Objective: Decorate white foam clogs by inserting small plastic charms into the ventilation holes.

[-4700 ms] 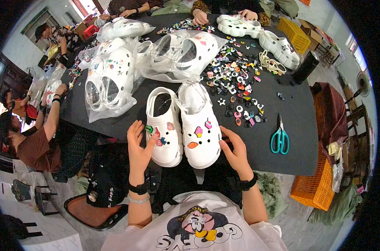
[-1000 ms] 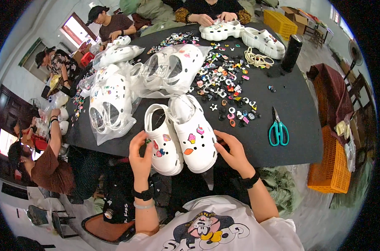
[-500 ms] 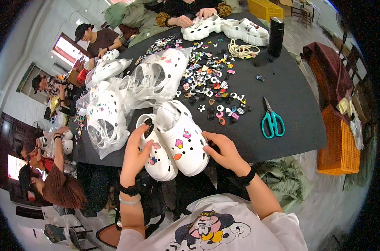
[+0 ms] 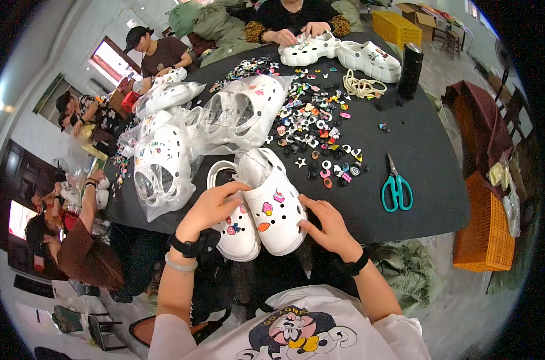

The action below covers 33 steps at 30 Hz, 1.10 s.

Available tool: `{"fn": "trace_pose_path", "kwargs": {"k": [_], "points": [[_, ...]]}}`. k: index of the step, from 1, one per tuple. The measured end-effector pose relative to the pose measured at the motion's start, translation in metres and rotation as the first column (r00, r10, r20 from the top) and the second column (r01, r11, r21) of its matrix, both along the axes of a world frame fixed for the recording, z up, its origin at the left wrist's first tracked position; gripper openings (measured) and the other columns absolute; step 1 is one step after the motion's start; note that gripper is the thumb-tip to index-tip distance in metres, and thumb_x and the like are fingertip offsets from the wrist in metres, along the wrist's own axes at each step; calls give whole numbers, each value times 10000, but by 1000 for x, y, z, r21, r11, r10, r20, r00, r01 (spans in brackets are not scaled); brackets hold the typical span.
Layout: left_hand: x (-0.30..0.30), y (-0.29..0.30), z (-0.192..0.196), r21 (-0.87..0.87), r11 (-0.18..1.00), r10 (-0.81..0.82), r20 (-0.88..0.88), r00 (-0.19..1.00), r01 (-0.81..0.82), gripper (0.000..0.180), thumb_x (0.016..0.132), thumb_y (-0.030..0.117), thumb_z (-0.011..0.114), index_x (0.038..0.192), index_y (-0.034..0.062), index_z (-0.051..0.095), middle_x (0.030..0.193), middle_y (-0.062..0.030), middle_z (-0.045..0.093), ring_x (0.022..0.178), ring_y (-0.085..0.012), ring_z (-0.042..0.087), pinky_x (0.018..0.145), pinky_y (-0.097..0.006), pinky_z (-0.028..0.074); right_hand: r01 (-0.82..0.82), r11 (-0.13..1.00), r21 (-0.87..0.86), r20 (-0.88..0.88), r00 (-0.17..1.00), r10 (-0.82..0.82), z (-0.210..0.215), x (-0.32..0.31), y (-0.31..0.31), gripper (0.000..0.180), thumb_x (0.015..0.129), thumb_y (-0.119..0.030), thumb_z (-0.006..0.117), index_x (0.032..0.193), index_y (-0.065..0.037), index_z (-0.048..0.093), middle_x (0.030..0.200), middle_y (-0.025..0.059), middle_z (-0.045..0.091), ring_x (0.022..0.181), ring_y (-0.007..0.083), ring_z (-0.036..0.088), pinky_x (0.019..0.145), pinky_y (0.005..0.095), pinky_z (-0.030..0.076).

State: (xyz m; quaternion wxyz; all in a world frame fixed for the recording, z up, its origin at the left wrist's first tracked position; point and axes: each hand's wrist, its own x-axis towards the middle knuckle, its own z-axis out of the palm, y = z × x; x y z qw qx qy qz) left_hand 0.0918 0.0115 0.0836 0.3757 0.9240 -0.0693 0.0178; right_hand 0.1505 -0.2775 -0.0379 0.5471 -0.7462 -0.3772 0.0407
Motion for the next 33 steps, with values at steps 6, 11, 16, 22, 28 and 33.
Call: {"fn": "trace_pose_path", "kwargs": {"k": [6, 11, 16, 22, 28, 33], "points": [[16, -11, 26, 40, 997, 83, -444, 892, -73, 315, 879, 92, 567, 1178, 54, 658, 934, -88, 700, 718, -209, 675, 702, -358, 555, 107, 994, -5, -63, 992, -108, -1, -7, 8, 462, 925, -186, 630, 1352, -31, 549, 1207, 165, 637, 1065, 307, 606, 952, 397, 461], [2, 1, 22, -106, 992, 16, -383, 923, -61, 518, 881, 86, 585, 1390, 100, 492, 969, -116, 655, 781, -174, 620, 721, -315, 524, 122, 992, -23, -34, 992, -123, -1, -6, 6, 451, 929, -176, 632, 1345, -23, 549, 1192, 172, 640, 1062, 297, 616, 931, 387, 485], [-32, 26, 3, -238, 949, 134, -287, 949, -206, 465, 915, 73, 589, 1353, 58, 433, 1021, -106, 661, 859, -152, 616, 753, -288, 505, 100, 995, 19, -173, 980, -95, -9, 1, 11, 453, 947, -158, 655, 1363, -28, 531, 1208, 151, 626, 1121, 240, 610, 897, 354, 517], [-55, 22, -22, -83, 950, 305, 51, 951, -300, 414, 858, 49, 664, 1251, 20, 539, 1089, -179, 655, 1012, -315, 636, 913, -423, 492, 401, 911, -99, 452, 834, -318, 15, 41, 3, 433, 848, -80, 710, 1262, -58, 587, 1220, 146, 597, 1027, 313, 605, 866, 406, 512], [-88, -50, -12, -87, 951, 307, 333, 891, -295, 533, 789, 14, 716, 1290, 12, 533, 1276, -173, 554, 1235, -353, 506, 1091, -430, 360, 388, 800, -457, 371, 901, -225, 10, 74, -6, 359, 811, -107, 721, 1158, -97, 631, 1048, 73, 656, 997, 301, 623, 825, 409, 514], [-89, -87, -63, -419, 874, 377, 261, 889, -247, 617, 831, 52, 722, 1374, -16, 436, 1384, -194, 476, 1309, -339, 445, 1105, -418, 345, 333, 836, -436, 226, 940, -257, 10, 83, -2, 272, 800, -109, 737, 1045, -80, 624, 964, 62, 663, 875, 263, 655, 758, 371, 531]]}}
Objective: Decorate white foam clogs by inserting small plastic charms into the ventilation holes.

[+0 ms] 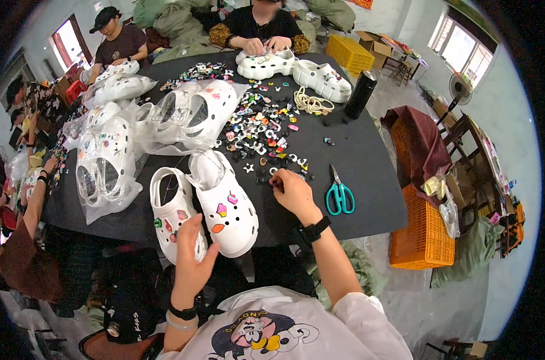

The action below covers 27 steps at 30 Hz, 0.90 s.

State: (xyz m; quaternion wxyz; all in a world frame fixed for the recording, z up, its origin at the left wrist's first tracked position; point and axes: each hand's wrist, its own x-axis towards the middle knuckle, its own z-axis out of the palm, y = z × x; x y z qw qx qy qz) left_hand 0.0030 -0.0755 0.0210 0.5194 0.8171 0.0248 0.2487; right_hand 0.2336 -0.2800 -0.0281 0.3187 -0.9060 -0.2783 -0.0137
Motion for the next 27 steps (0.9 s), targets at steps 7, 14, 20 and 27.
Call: {"fn": "trace_pose_path", "kwargs": {"k": [7, 14, 20, 27], "points": [[8, -17, -40, 28, 999, 43, -59, 997, -41, 826, 844, 5, 708, 1503, -23, 211, 1500, -190, 259, 1396, -298, 349, 1179, -451, 290, 143, 591, 794, -406, 849, 339, 9, -13, -5, 161, 897, -2, 683, 972, -68, 557, 909, -1, 609, 768, 128, 633, 680, 266, 507], [12, -21, -50, -25, 999, 41, -75, 996, -43, 859, 827, 11, 723, 1517, -52, 216, 1471, -230, 356, 1363, -314, 410, 1154, -426, 333, 192, 183, 964, -257, 508, 822, 33, -50, 1, 152, 991, -102, 586, 1126, -85, 520, 995, 3, 527, 841, 105, 455, 760, 268, 388], [11, -14, -51, 12, 999, -36, -48, 998, 36, 834, 823, -4, 731, 1516, -30, 268, 1497, -208, 357, 1375, -300, 420, 1129, -404, 380, 237, 111, 965, -198, 385, 902, 33, -68, 10, 267, 1017, -205, 549, 1235, -58, 503, 965, 9, 499, 849, 122, 441, 752, 270, 366], [10, -20, -45, 68, 998, 3, -14, 1000, -2, 691, 822, 40, 756, 1437, -17, 445, 1437, -198, 451, 1280, -288, 512, 1040, -373, 466, 314, 306, 899, -423, 439, 793, 43, -85, 8, 239, 1049, -220, 485, 1160, -12, 522, 924, 22, 494, 777, 115, 427, 704, 253, 363]]}}
